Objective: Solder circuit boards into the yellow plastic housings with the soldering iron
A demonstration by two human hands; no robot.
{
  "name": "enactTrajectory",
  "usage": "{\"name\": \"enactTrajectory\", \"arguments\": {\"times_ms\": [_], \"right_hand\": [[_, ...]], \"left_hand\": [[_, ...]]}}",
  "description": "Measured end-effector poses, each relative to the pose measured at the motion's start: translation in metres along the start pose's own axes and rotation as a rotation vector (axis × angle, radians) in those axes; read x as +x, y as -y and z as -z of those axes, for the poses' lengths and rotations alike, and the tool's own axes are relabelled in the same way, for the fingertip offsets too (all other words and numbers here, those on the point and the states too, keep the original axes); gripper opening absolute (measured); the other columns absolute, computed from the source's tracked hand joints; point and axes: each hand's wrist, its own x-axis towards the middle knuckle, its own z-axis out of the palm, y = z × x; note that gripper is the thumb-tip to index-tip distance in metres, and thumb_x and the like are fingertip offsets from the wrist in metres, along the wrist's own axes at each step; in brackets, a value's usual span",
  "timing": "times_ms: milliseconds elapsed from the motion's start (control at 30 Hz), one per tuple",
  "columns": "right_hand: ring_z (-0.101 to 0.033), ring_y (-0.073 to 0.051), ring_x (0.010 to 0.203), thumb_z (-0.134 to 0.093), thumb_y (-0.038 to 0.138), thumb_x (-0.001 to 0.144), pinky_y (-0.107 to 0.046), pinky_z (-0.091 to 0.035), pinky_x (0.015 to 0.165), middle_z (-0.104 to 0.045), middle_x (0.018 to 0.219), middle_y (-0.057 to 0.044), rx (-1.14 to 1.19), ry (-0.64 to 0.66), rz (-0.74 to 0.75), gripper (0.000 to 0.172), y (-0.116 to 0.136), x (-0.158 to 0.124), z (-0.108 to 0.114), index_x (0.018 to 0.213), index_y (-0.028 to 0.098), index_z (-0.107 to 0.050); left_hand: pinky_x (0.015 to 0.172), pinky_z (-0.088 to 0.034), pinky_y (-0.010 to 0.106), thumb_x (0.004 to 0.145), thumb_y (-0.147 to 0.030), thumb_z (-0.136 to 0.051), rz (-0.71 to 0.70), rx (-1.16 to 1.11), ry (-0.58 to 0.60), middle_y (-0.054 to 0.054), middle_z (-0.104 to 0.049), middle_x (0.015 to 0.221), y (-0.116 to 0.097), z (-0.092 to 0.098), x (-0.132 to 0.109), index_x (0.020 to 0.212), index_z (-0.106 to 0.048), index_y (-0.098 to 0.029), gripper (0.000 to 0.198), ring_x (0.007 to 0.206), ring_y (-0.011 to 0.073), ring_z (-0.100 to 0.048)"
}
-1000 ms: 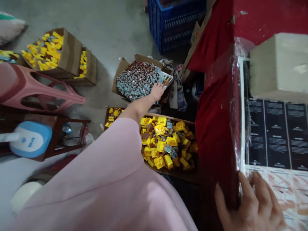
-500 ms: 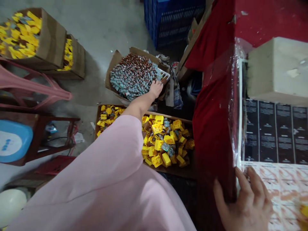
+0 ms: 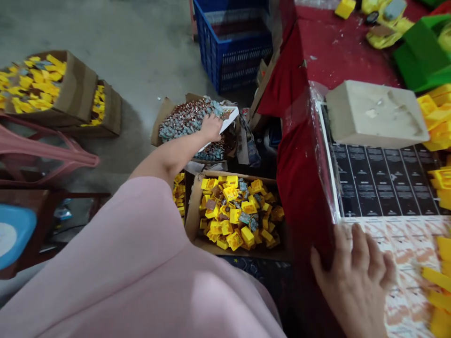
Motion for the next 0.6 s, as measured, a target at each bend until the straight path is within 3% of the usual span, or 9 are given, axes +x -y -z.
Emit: {"name": "enactTrajectory", "arguments": {"times_ms": [67, 100, 133, 200, 233, 300, 367, 467, 600], "right_hand": [[-0.055, -0.045, 0.144, -0.078, 0.027, 0.092, -0.072, -0.044, 0.116, -0.055, 0.161, -0.019, 0.072, -0.01, 0.061, 0.074, 0.02, 0.031, -0.001, 0.16, 0.03, -0.05], [-0.055, -0.041, 0.145, -0.078, 0.026, 0.092, -0.067, -0.042, 0.12, -0.058, 0.158, -0.015, 0.25, 0.022, 0.072, 0.063, 0.033, 0.054, -0.005, 0.152, 0.032, -0.059], [-0.053, -0.037, 0.147, -0.075, 0.024, 0.093, -0.064, -0.037, 0.126, -0.062, 0.155, -0.012, 0.478, 0.104, -0.004, 0.049, 0.047, 0.08, -0.013, 0.14, 0.032, -0.068], [-0.049, -0.032, 0.15, -0.075, 0.019, 0.091, -0.059, -0.025, 0.134, -0.069, 0.144, -0.01, 0.954, 0.433, -0.289, 0.031, 0.076, 0.135, -0.041, 0.121, 0.027, -0.076], [-0.054, -0.031, 0.145, -0.075, 0.02, 0.091, -0.058, -0.031, 0.132, -0.073, 0.135, -0.01, 1.015, 0.517, -0.344, 0.025, 0.091, 0.161, -0.059, 0.115, 0.024, -0.077], [-0.063, -0.028, 0.13, -0.076, 0.03, 0.095, -0.055, -0.047, 0.122, -0.073, 0.129, -0.009, 1.07, 0.617, -0.424, 0.026, 0.115, 0.206, -0.101, 0.12, 0.021, -0.073], [-0.067, -0.025, 0.121, -0.069, 0.046, 0.102, -0.05, -0.06, 0.105, -0.066, 0.138, -0.01, 1.115, 0.684, -0.557, 0.04, 0.135, 0.235, -0.141, 0.133, 0.021, -0.065], [-0.067, -0.025, 0.119, -0.069, 0.048, 0.102, -0.049, -0.062, 0.101, -0.065, 0.139, -0.011, 1.188, 0.723, -0.78, 0.046, 0.16, 0.257, -0.186, 0.137, 0.02, -0.062], [-0.067, -0.025, 0.12, -0.07, 0.048, 0.102, -0.049, -0.062, 0.101, -0.065, 0.139, -0.011, 1.312, 0.758, -0.991, 0.046, 0.196, 0.27, -0.213, 0.137, 0.02, -0.063]], "left_hand": [[0.118, -0.037, 0.046, 0.091, -0.026, -0.07, -0.026, -0.021, -0.011, 0.025, -0.058, 0.151, 0.001, -0.007, -0.013, 0.145, -0.059, -0.001, 0.06, 0.146, 0.0388, -0.047], [0.118, -0.037, 0.047, 0.091, -0.025, -0.067, -0.04, -0.032, -0.02, 0.025, -0.057, 0.152, 0.001, -0.011, -0.02, 0.145, -0.058, -0.001, 0.059, 0.146, 0.0392, -0.047], [0.117, -0.037, 0.047, 0.091, -0.024, -0.065, -0.055, -0.041, -0.03, 0.026, -0.057, 0.152, 0.001, -0.014, -0.026, 0.145, -0.059, -0.001, 0.058, 0.145, 0.0394, -0.047], [0.116, -0.037, 0.048, 0.091, -0.023, -0.062, -0.082, -0.058, -0.046, 0.026, -0.059, 0.151, 0.004, -0.018, -0.038, 0.143, -0.06, -0.002, 0.057, 0.144, 0.04, -0.048], [0.115, -0.038, 0.049, 0.09, -0.023, -0.061, -0.093, -0.067, -0.054, 0.026, -0.06, 0.149, 0.006, -0.02, -0.044, 0.142, -0.061, -0.002, 0.056, 0.143, 0.0405, -0.049], [0.112, -0.039, 0.051, 0.089, -0.023, -0.059, -0.108, -0.084, -0.07, 0.027, -0.062, 0.146, 0.01, -0.024, -0.054, 0.141, -0.063, -0.004, 0.055, 0.141, 0.0413, -0.05], [0.108, -0.04, 0.051, 0.088, -0.022, -0.057, -0.118, -0.101, -0.089, 0.026, -0.064, 0.143, 0.014, -0.029, -0.061, 0.141, -0.064, -0.006, 0.055, 0.139, 0.0414, -0.051], [0.104, -0.041, 0.051, 0.089, -0.019, -0.053, -0.142, -0.124, -0.112, 0.025, -0.066, 0.139, 0.018, -0.036, -0.07, 0.138, -0.067, -0.009, 0.052, 0.136, 0.0404, -0.054], [0.1, -0.042, 0.052, 0.092, -0.016, -0.048, -0.199, -0.148, -0.149, 0.025, -0.068, 0.134, 0.018, -0.042, -0.08, 0.135, -0.069, -0.01, 0.049, 0.131, 0.0387, -0.058]]}}
